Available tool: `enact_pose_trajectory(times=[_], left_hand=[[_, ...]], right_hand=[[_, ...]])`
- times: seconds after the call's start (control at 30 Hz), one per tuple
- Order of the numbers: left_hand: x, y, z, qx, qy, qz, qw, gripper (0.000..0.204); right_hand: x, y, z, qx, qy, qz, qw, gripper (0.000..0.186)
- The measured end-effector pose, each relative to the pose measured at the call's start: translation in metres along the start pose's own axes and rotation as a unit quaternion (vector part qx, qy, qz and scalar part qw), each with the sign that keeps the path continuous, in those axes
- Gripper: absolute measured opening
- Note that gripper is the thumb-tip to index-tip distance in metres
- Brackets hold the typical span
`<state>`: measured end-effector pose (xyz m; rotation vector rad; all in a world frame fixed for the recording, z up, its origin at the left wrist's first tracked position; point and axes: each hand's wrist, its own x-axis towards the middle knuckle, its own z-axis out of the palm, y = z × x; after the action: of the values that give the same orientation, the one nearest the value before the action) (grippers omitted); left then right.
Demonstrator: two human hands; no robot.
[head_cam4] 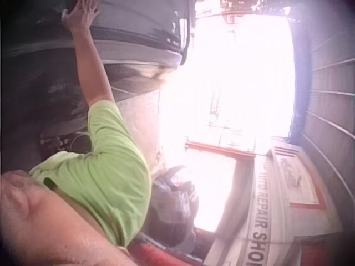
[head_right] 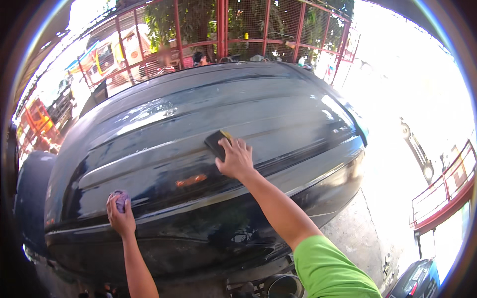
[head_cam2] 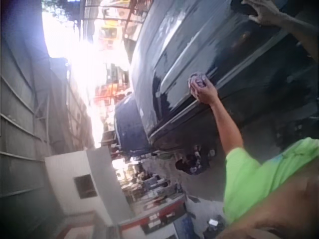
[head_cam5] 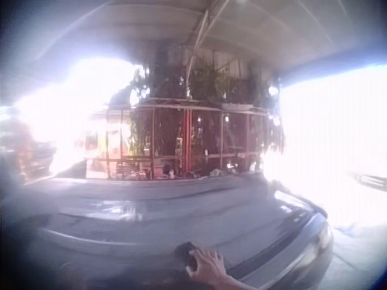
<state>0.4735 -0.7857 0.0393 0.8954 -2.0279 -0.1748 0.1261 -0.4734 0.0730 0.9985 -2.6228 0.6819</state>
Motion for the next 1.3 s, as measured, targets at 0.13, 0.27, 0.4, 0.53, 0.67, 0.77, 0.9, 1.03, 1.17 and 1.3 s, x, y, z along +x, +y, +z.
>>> enact_pose_trajectory(times=[0.13,0.27,0.4,0.53,0.67,0.77,0.9,1.03,1.17,1.3], left_hand=[[0.002,0.0,0.009,0.031,-0.006,-0.008,0.999,0.035],[0.007,-0.005,0.014,0.021,-0.006,-0.004,1.0,0.033],[0.01,-0.01,0.012,0.018,-0.017,0.001,1.0,0.033],[0.008,-0.013,0.012,0.001,-0.01,0.018,1.0,0.033],[0.004,-0.013,0.013,-0.003,-0.005,0.019,1.0,0.032],[0.003,-0.009,0.012,0.004,-0.008,0.025,1.0,0.033],[0.006,-0.005,0.013,0.035,-0.002,0.033,0.999,0.033],[0.008,-0.012,0.016,0.025,-0.005,0.045,0.999,0.035],[0.01,-0.033,0.02,0.01,-0.028,0.031,0.999,0.033],[0.011,-0.054,0.026,0.001,-0.018,0.066,0.998,0.032]], right_hand=[[-0.026,0.02,-0.035,-0.002,-0.041,0.044,0.998,0.059],[-0.026,0.005,-0.04,-0.009,0.009,0.127,0.992,0.056],[-0.027,-0.031,-0.019,0.021,-0.002,0.127,0.992,0.051],[-0.039,-0.037,-0.005,0.007,0.019,0.027,0.999,0.052],[-0.048,0.025,-0.031,-0.019,0.03,-0.064,0.997,0.045],[-0.04,0.133,-0.081,-0.184,0.11,0.192,0.958,0.045],[-0.033,0.157,-0.087,-0.334,0.17,0.308,0.874,0.044],[-0.04,0.023,-0.03,-0.116,0.087,0.13,0.981,0.043],[-0.05,-0.032,0.008,-0.006,0.065,-0.018,0.998,0.051],[-0.049,0.07,-0.038,-0.028,0.037,0.001,0.999,0.047]])
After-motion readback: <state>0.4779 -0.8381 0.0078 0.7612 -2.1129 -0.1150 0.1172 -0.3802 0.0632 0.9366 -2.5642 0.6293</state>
